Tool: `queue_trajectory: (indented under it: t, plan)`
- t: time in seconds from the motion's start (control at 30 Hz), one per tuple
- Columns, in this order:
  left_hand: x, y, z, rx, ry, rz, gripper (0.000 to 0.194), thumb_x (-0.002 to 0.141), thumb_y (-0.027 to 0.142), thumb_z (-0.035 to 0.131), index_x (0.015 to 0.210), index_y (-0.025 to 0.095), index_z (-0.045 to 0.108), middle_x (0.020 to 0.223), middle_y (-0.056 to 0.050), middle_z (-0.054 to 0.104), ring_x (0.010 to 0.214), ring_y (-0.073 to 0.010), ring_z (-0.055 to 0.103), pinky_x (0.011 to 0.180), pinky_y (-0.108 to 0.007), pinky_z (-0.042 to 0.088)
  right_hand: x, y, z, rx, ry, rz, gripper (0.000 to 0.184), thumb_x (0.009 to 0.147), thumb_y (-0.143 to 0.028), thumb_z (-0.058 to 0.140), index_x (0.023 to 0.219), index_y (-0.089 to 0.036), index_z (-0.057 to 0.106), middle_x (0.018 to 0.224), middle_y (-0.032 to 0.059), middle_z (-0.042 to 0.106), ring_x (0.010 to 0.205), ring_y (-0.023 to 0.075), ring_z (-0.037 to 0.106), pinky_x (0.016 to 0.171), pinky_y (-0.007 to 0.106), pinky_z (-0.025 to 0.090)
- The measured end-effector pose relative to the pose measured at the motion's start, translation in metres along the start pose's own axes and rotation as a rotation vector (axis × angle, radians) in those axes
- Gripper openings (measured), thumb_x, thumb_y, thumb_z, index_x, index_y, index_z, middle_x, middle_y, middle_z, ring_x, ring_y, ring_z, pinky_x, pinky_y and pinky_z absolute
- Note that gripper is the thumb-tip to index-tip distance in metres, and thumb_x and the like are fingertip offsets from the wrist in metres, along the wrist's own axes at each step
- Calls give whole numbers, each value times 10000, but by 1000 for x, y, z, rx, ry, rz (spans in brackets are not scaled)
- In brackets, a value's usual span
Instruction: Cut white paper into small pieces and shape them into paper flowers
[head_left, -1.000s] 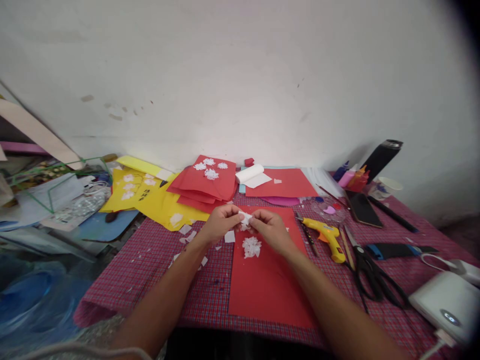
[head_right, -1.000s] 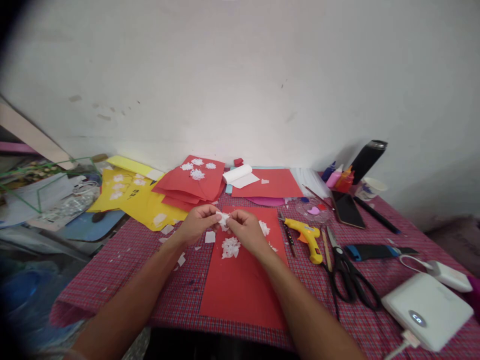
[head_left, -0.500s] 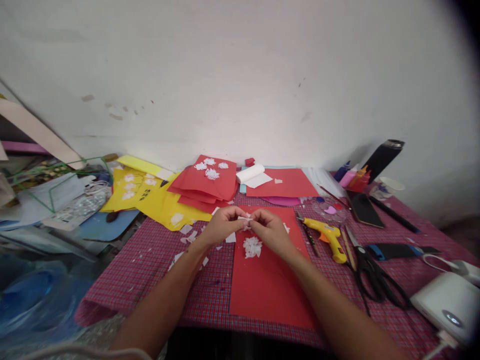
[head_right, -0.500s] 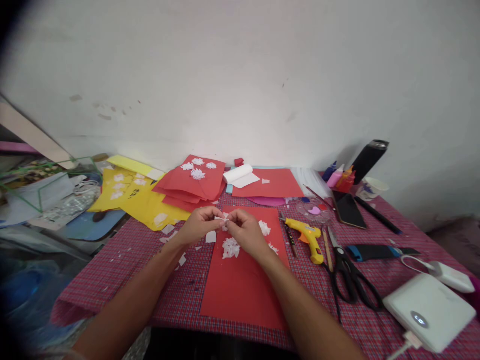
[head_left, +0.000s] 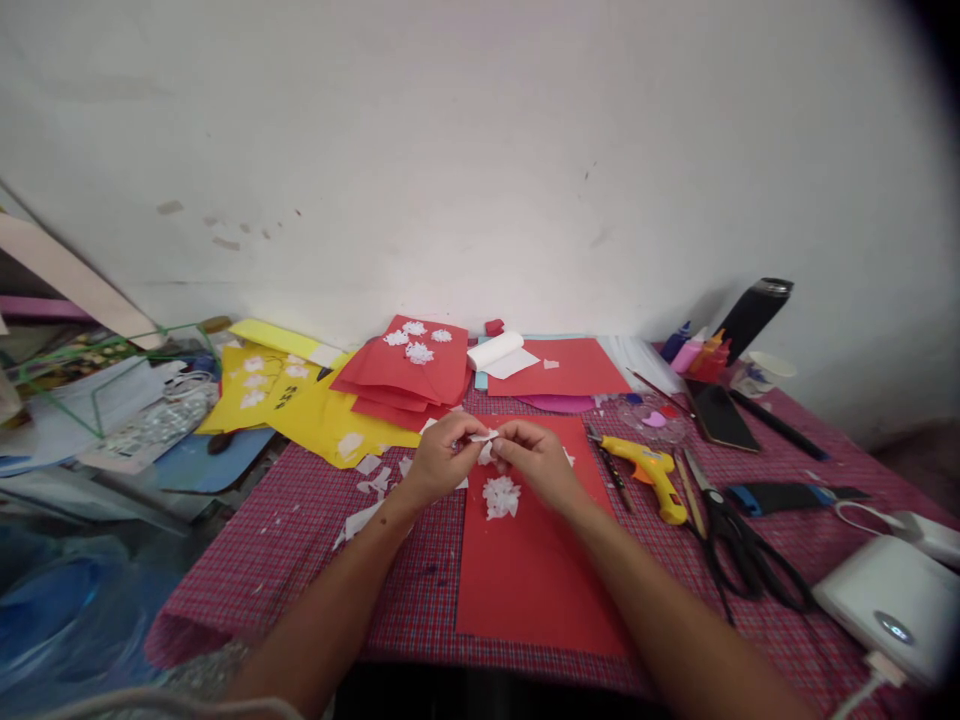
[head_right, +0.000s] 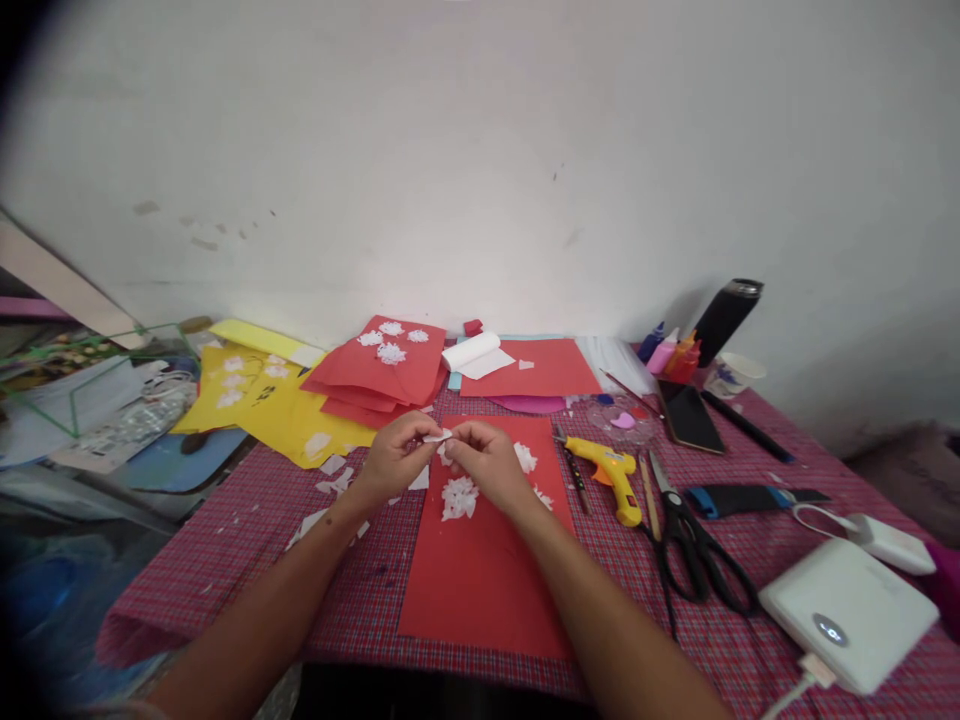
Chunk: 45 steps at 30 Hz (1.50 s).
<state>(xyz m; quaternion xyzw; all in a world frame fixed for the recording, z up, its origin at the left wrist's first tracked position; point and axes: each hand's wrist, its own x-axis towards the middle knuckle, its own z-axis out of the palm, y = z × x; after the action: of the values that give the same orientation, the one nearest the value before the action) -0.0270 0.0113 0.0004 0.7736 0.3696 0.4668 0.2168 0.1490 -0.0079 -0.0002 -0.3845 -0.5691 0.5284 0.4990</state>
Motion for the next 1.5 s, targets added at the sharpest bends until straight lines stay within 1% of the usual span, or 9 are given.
queue_trajectory:
  t: [0.1,0.23,0.47,0.67,0.83,1.13,1.3,1.5]
  plan:
    - [0,0,1,-3,-24,13,139,857,187,565,909,207,693,904,-68,691,875,-183,615,841,-313,457,1,0,-1,35,20,11,160,788,-330,661,746,-186,607,609,-23,594,545,122,518,531,239,392]
    - [0,-2,1,-2,-37,24,166,872,201,562,943,220,712,927,-73,698,898,-190,617,856,-323,459,2,0,-2,64,21,28,160,779,-328,665,729,-186,609,612,-14,604,542,125,525,531,243,402]
    - [0,-3,-1,26,-48,125,193,890,165,552,987,210,713,908,-69,701,871,-174,626,817,-306,478,4,4,-5,200,-29,54,137,795,-301,662,746,-175,648,680,5,648,560,119,552,542,239,427]
    - [1,-4,-1,33,-18,233,216,874,121,570,1017,204,708,900,-64,705,846,-168,632,778,-307,496,6,8,-5,306,-40,98,127,783,-294,700,748,-175,668,680,4,665,539,108,558,517,228,405]
    - [2,-5,-1,43,-21,249,235,863,94,574,1018,209,708,902,-58,703,849,-163,633,783,-304,502,6,8,-6,322,-48,98,114,784,-282,704,740,-181,675,673,6,672,534,110,558,511,232,399]
    - [1,-5,0,49,-29,255,232,869,99,565,1017,208,707,892,-57,696,843,-162,632,769,-298,499,6,7,-5,300,-57,84,132,802,-276,686,726,-172,660,654,5,666,516,106,554,495,230,381]
    - [1,-5,-1,42,-30,254,236,878,108,557,1032,212,702,911,-62,693,855,-164,630,776,-305,502,6,5,-5,317,-76,84,104,796,-254,686,739,-168,670,678,11,674,534,108,564,519,233,401]
    - [0,-7,0,36,-31,268,244,873,85,557,1028,214,694,912,-52,689,862,-159,628,779,-301,500,5,5,-5,293,-67,90,134,798,-272,684,718,-168,663,652,8,661,518,108,555,499,229,386]
